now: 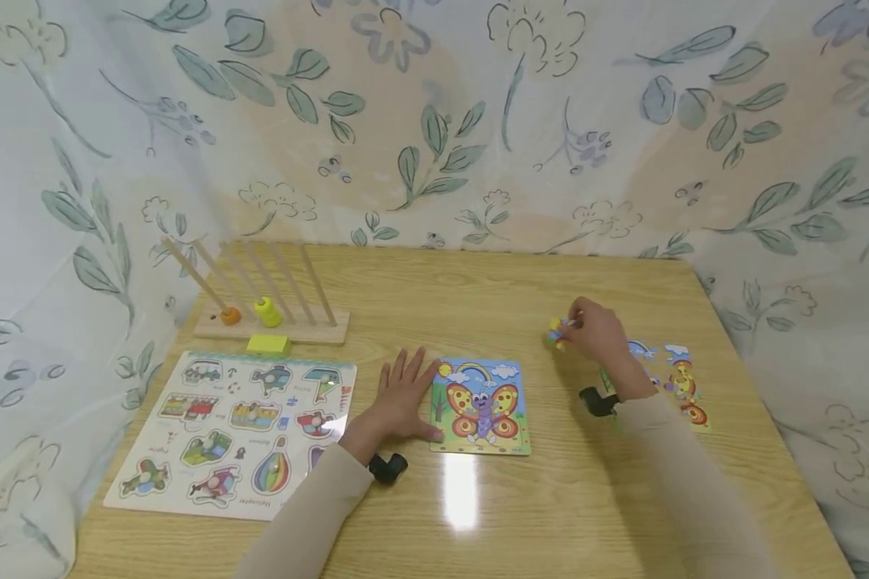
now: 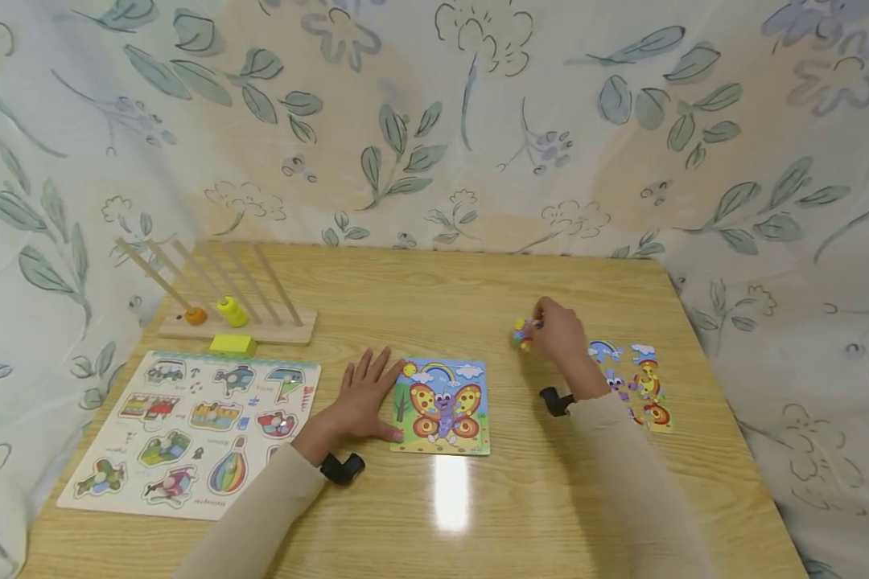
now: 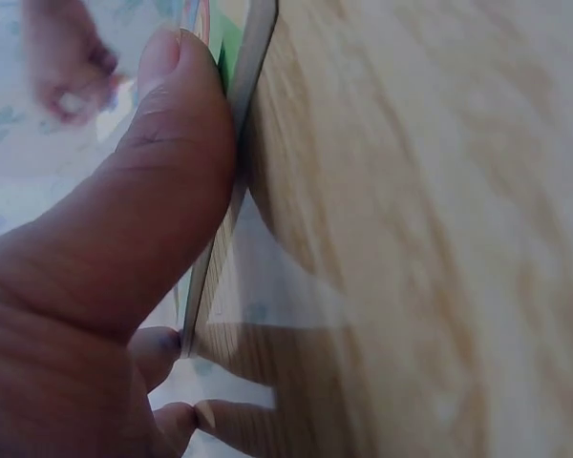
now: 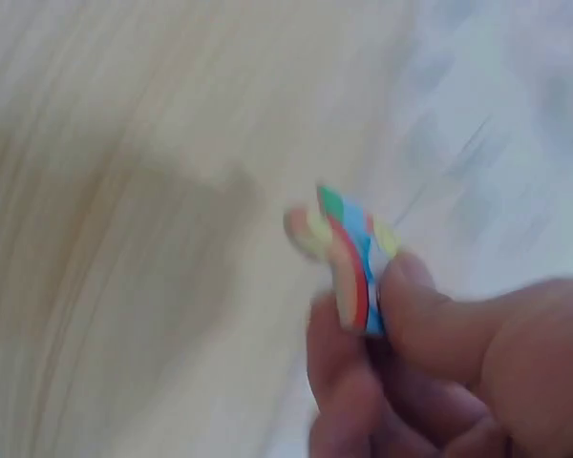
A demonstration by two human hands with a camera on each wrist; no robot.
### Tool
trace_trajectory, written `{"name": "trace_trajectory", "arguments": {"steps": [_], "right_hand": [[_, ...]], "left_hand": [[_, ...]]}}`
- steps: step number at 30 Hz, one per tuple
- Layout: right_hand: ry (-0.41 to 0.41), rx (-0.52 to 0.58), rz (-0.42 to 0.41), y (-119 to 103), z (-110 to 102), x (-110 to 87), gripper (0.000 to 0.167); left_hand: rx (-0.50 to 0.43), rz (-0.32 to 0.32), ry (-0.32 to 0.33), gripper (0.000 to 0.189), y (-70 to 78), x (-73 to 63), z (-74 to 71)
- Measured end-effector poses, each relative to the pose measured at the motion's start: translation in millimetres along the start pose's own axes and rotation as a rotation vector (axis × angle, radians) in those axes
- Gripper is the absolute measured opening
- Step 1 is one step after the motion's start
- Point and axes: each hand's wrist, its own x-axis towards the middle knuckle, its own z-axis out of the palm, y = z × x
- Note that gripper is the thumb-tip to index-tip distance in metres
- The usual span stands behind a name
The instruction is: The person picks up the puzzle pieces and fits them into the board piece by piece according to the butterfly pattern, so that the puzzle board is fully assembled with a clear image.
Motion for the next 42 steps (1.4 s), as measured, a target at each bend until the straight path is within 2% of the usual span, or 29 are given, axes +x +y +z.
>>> {"name": "trace_trajectory", "arguments": {"steps": [3, 5, 7, 9, 12, 16, 22, 25, 29, 33, 38, 42], "right_hand": [[-0.110, 0.152, -0.122, -48.9, 27.4, -1.6, 0.019], [-0.207, 0.204, -0.167, -75.1, 47.3, -3.1, 0.019], [-0.249, 0.195, -0.211, -90.0, 66.7, -3.7, 0.019], [-0.255, 0.159, -0.222, -97.7, 82.0, -4.3, 0.021], [-0.233, 0.081, -0.201, -101.6, 97.4, -4.6, 0.025], [-0.212, -0.022, -0.174, -104.6, 106.3, -2.9, 0.028], [-0.187, -0.085, -0.169, -112.3, 107.9, 3.0, 0.030], [-0.181, -0.099, -0.138, -114.0, 109.5, 6.2, 0.032], [-0.167, -0.094, -0.082, -112.1, 109.2, 8.3, 0.032], [-0.137, -0.068, -0.063, -110.3, 108.5, 8.6, 0.033], [-0.126, 0.001, -0.119, -101.9, 109.4, 8.1, 0.029], [-0.070, 0.080, -0.174, -82.2, 90.3, 7.9, 0.023]], "left_hand": [[0.001, -0.003, 0.004, 0.121, -1.1, 0.5, 0.4], [0.001, -0.005, 0.009, 0.121, -1.4, 1.3, 1.6], [-0.004, -0.001, 0.010, 0.122, -0.5, 1.7, 2.8], [-0.013, 0.011, 0.012, 0.124, 1.1, 1.7, 3.7], [-0.019, 0.011, 0.006, 0.127, 3.5, 2.4, 4.3], [-0.006, -0.009, 0.001, 0.129, 4.4, 3.3, 3.9], [-0.002, -0.030, -0.002, 0.128, 1.4, 3.3, 2.3], [-0.015, -0.031, -0.008, 0.128, 0.1, 2.6, 1.7], [-0.017, -0.026, -0.016, 0.127, 2.9, 3.1, 1.1], [-0.016, -0.018, -0.008, 0.127, 5.1, 3.8, 0.4], [-0.003, -0.028, 0.003, 0.129, 3.5, 2.9, 2.0], [-0.008, -0.036, 0.014, 0.129, 3.3, 1.1, 2.8]]}}
